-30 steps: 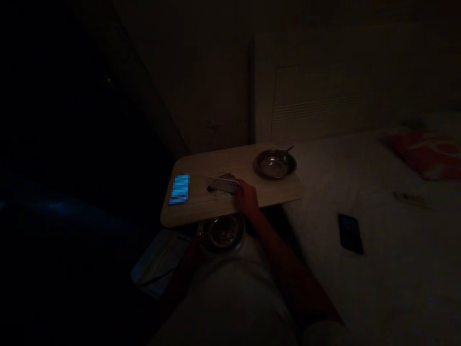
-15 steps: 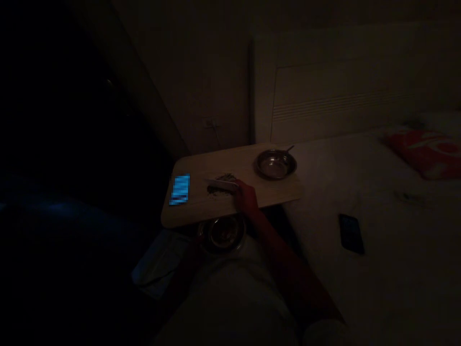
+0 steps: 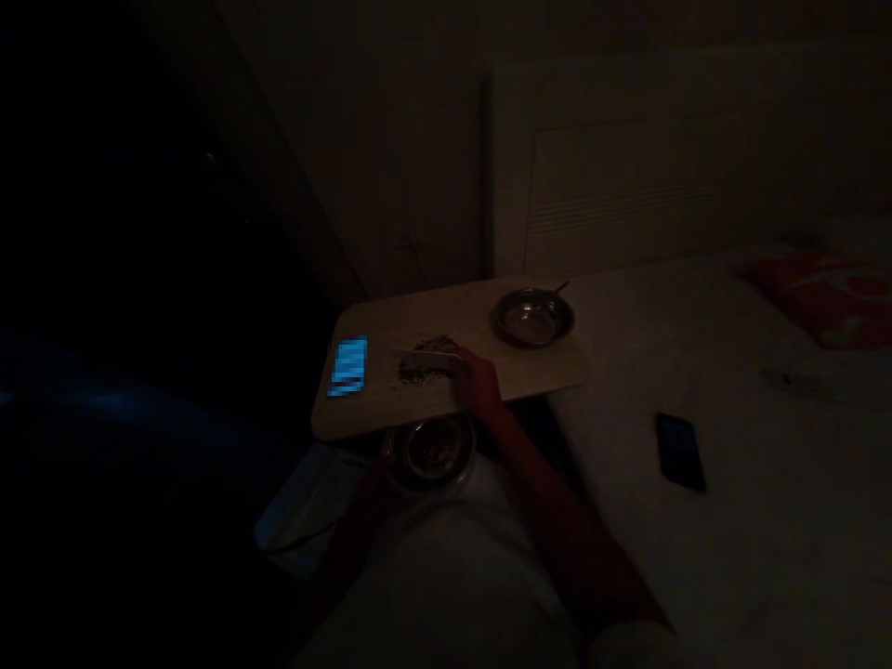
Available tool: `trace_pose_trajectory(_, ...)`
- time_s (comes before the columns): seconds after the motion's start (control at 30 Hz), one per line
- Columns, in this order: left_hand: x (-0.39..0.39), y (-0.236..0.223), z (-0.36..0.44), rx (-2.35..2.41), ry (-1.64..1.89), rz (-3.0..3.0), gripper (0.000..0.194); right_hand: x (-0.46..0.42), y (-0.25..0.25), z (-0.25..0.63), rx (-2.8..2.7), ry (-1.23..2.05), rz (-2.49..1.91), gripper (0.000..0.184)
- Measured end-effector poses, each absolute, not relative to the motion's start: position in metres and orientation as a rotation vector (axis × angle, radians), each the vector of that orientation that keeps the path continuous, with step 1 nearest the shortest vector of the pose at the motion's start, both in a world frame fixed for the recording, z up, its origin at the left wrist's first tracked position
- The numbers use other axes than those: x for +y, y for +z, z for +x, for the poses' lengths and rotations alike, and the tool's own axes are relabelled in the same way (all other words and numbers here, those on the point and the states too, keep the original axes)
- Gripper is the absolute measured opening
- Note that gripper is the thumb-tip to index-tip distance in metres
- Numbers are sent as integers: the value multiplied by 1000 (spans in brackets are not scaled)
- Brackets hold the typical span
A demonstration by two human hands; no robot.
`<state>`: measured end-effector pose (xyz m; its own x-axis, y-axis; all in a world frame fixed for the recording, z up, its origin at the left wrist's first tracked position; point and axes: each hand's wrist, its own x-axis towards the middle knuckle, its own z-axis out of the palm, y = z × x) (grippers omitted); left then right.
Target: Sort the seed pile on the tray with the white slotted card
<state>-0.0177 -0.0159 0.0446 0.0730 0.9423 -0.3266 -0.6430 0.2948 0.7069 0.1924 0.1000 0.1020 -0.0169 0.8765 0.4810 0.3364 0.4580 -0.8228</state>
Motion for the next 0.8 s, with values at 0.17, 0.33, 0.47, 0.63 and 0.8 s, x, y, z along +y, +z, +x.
trace_pose_trajectory(0.17, -28, 46, -26, 971, 1264, 472, 38, 100, 96, 185, -1659, 614, -1067, 28)
trace_pose_trajectory(0.33, -31, 46, -34, 1060, 1306, 500, 36, 97, 95, 189, -1603, 613, -1030, 25)
trace_pose_trajectory(0.47, -30, 45, -29, 1063, 1320, 502, 36, 94, 94, 186, -1559, 627, -1033, 25)
trace_pose_trajectory(0.63, -24, 46, -17, 995, 1311, 459, 38, 89, 88, 170, -1561, 676, -1068, 23)
trace_pose_trajectory(0.8, -29, 42, -24, 1010, 1326, 441, 40, 84, 86, 158, -1596, 705, -1062, 24)
